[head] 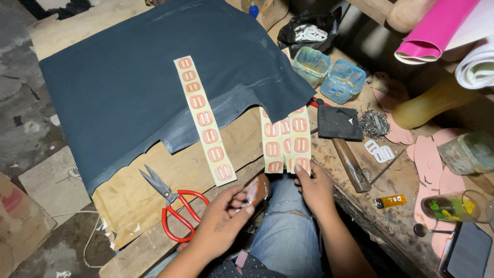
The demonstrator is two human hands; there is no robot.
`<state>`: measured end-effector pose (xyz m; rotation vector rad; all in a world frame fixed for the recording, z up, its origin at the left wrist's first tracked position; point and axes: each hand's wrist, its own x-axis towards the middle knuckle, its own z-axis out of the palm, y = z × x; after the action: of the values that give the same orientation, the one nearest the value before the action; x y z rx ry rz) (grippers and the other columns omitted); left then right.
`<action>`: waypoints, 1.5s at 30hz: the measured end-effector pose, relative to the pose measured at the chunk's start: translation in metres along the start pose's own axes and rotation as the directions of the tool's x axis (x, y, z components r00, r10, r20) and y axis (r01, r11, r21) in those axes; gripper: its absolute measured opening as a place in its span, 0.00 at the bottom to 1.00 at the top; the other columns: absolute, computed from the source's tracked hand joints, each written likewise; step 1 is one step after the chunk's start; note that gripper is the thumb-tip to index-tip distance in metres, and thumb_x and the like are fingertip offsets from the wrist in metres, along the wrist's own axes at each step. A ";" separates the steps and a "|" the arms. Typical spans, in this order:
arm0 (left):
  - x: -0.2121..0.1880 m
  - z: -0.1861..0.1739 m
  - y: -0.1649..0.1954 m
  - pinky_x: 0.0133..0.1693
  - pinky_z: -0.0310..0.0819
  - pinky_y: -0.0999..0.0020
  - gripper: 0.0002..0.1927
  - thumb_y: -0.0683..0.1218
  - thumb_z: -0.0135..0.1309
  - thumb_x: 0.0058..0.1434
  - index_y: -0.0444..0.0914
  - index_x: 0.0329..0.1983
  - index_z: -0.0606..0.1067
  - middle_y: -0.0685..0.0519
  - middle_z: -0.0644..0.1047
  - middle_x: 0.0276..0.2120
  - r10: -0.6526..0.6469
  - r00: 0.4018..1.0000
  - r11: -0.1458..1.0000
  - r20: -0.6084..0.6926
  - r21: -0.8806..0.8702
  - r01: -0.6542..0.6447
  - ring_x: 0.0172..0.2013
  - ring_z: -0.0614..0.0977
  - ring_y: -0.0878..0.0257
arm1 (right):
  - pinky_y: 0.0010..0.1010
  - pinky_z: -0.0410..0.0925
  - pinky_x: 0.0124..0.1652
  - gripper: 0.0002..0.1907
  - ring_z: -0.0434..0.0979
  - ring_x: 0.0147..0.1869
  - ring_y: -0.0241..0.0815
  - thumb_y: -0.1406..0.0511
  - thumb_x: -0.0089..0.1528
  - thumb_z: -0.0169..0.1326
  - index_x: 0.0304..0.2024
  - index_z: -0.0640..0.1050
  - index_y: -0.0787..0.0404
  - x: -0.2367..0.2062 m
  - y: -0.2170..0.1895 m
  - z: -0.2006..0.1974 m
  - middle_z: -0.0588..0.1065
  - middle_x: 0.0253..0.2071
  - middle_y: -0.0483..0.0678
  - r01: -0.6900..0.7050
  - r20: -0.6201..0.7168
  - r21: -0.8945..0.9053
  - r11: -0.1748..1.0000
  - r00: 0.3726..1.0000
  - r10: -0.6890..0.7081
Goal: The person cuts a sheet of pink stickers with red 'B' logos using red-handled scissors. They first trim the edges, then separate the strip into individual stickers, and finally round the corners of each sticker.
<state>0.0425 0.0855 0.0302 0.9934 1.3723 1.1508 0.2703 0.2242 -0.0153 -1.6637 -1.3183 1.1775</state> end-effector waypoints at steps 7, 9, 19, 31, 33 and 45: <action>0.072 0.049 -0.013 0.55 0.70 0.69 0.40 0.42 0.58 0.62 0.25 0.72 0.52 0.41 0.72 0.57 0.103 0.993 0.989 0.053 -0.110 -0.097 0.54 0.74 0.61 | 0.27 0.70 0.30 0.26 0.78 0.36 0.36 0.60 0.62 0.58 0.60 0.70 0.64 0.000 0.010 0.015 0.78 0.45 0.47 -0.080 0.029 0.272 0.959 0.997 0.075; 0.082 0.055 -0.015 0.53 0.71 0.68 0.38 0.42 0.58 0.60 0.25 0.69 0.55 0.42 0.71 0.60 0.040 0.998 0.999 -0.056 0.020 -0.038 0.53 0.75 0.61 | 0.27 0.72 0.31 0.28 0.80 0.36 0.37 0.58 0.61 0.58 0.60 0.68 0.63 -0.004 0.009 0.023 0.78 0.45 0.49 -0.112 0.028 0.218 0.969 0.994 0.108; 0.099 0.073 -0.007 0.46 0.76 0.70 0.32 0.42 0.56 0.60 0.26 0.64 0.58 0.41 0.74 0.56 -0.019 0.995 0.980 -0.097 -0.199 -0.001 0.43 0.79 0.64 | 0.51 0.62 0.58 0.48 0.67 0.67 0.46 0.34 0.58 0.42 0.73 0.59 0.52 0.012 0.022 0.025 0.63 0.70 0.50 -0.401 0.399 0.686 0.606 0.905 0.147; 0.100 0.090 0.030 0.38 0.69 0.71 0.18 0.51 0.58 0.63 0.36 0.51 0.79 0.54 0.81 0.39 -0.391 0.918 0.828 0.073 -0.406 0.385 0.38 0.78 0.66 | 0.40 0.71 0.51 0.18 0.75 0.51 0.41 0.62 0.70 0.55 0.60 0.72 0.62 -0.017 0.030 -0.002 0.76 0.50 0.49 -0.201 0.241 0.871 0.449 0.970 -0.034; 0.105 0.095 0.038 0.38 0.68 0.70 0.17 0.50 0.58 0.62 0.38 0.51 0.78 0.54 0.82 0.40 -0.419 0.903 0.804 0.092 -0.424 0.416 0.38 0.80 0.64 | 0.36 0.70 0.47 0.15 0.77 0.49 0.41 0.65 0.68 0.55 0.56 0.74 0.64 -0.019 0.025 -0.004 0.78 0.48 0.50 -0.138 0.186 0.820 0.555 0.982 -0.030; 0.133 0.095 0.119 0.41 0.83 0.62 0.17 0.36 0.58 0.56 0.32 0.50 0.75 0.48 0.82 0.41 0.005 0.999 0.784 0.049 -0.620 0.027 0.40 0.85 0.59 | 0.28 0.71 0.54 0.20 0.79 0.50 0.36 0.60 0.73 0.40 0.52 0.76 0.70 -0.022 0.004 -0.033 0.80 0.48 0.54 0.264 0.082 0.578 0.772 0.923 -0.377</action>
<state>0.1184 0.2494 0.1205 0.5208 0.8489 1.4307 0.3007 0.2023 -0.0023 -0.8745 -1.1585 1.3680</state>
